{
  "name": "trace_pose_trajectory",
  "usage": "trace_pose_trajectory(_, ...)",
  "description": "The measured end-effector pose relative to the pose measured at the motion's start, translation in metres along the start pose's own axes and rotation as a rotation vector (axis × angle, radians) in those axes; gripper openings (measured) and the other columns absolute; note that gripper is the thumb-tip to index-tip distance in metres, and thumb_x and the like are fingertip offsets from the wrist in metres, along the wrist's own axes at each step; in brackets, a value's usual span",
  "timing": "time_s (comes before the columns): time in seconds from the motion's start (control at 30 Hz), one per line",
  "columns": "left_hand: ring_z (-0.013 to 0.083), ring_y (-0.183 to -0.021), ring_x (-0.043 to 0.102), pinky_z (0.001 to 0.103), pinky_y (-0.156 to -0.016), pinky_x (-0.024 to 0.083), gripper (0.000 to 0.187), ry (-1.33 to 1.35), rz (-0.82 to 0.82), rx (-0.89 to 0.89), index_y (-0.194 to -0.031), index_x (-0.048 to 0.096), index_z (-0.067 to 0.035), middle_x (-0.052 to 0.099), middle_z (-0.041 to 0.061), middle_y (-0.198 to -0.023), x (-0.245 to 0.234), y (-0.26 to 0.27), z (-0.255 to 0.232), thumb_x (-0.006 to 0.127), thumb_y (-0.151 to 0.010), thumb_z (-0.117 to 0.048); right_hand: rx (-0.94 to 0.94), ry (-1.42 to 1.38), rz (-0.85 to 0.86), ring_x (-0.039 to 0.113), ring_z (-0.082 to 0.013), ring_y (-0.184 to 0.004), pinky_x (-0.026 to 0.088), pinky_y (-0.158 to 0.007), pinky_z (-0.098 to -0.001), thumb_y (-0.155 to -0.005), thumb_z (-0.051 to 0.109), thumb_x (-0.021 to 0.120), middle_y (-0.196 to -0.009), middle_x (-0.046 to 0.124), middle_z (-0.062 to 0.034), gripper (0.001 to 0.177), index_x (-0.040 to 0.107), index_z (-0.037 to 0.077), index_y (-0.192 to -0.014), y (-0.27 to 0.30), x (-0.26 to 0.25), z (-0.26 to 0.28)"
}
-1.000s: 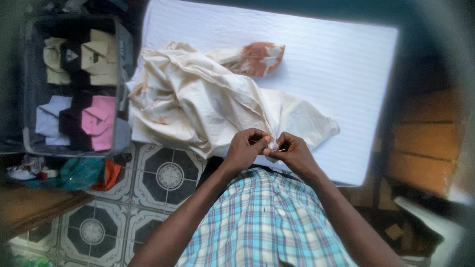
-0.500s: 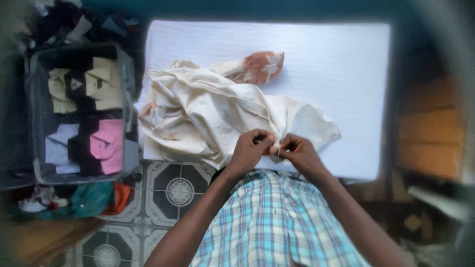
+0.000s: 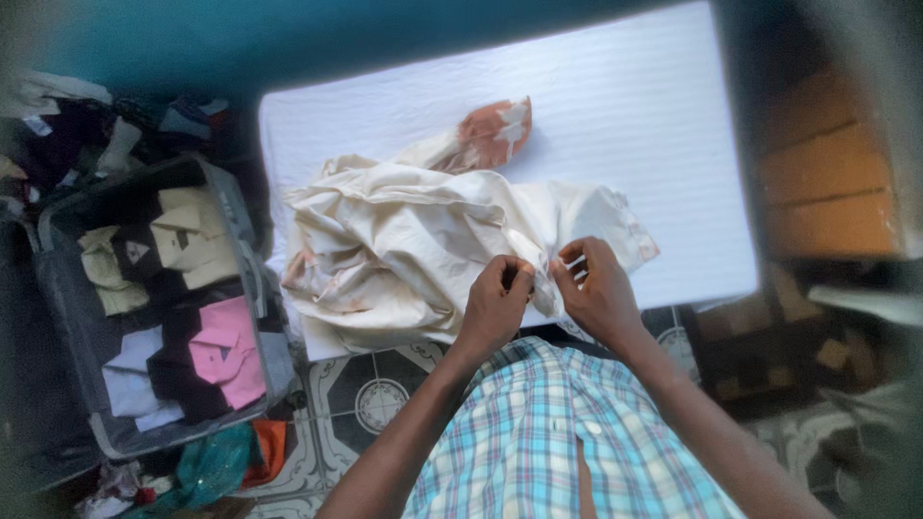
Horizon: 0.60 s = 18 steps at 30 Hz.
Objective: The person opens a suitcase and rearranges several folded shirts inside, then takes a white shirt from a basket and begins folding it on a table.
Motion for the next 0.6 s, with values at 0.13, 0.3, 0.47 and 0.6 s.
trace_pose_trajectory(0.13, 0.0126, -0.072, 0.065, 0.027, -0.066, 0.053, 0.025, -0.117, 0.046, -0.051, -0.107, 0.066, 0.0, 0.07, 0.008, -0.084, 0.0, 0.0, 0.015, 0.061, -0.104, -0.024, -0.283, 0.089, 0.027, 0.072, -0.0247, -0.087, 0.058, -0.072, -0.0364, -0.093, 0.022, 0.074, -0.1, 0.069, -0.0133, 0.023, 0.07, 0.004, -0.107, 0.008, 0.002, 0.04)
trace_pose_trajectory(0.3, 0.0112, -0.083, 0.07, 0.028, -0.072, 0.058, 0.024, 0.074, 0.138, -0.168, -0.112, 0.064, -0.002, 0.071, 0.006, -0.093, 0.008, 0.004, 0.053, 0.06, -0.103, -0.024, -0.283, 0.215, 0.149, 0.073, -0.0278, -0.086, 0.058, -0.074, -0.0381, -0.091, 0.02, 0.07, -0.1, 0.072, -0.012, 0.021, 0.074, 0.005, -0.106, 0.007, 0.012, 0.039)
trace_pose_trajectory(0.47, 0.0147, -0.087, 0.072, 0.029, -0.074, 0.06, 0.025, 0.034, 0.077, -0.138, -0.11, 0.063, -0.001, 0.071, 0.006, -0.096, -0.001, 0.01, 0.053, 0.057, -0.105, -0.025, -0.309, 0.327, 0.084, 0.073, -0.0295, -0.085, 0.057, -0.073, -0.0396, -0.085, 0.023, 0.073, -0.095, 0.072, -0.0121, 0.024, 0.074, 0.004, -0.1, 0.011, 0.025, 0.041)
trace_pose_trajectory(0.6, 0.0174, -0.085, 0.074, 0.03, -0.075, 0.058, 0.025, -0.121, -0.014, -0.092, -0.109, 0.064, -0.002, 0.074, 0.008, -0.094, -0.012, 0.011, 0.043, 0.057, -0.105, -0.026, -0.051, 0.24, 0.191, 0.075, -0.0235, -0.08, 0.058, -0.073, -0.0356, -0.089, 0.025, 0.073, -0.09, 0.075, -0.0094, 0.021, 0.077, 0.007, -0.098, 0.001, 0.036, 0.012)
Point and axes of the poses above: each hand's wrist, its own y-axis away from the middle knuckle, its own x-axis out of the palm, z = x × y, the point moved 9 cm from there along -y, towards the middle knuckle
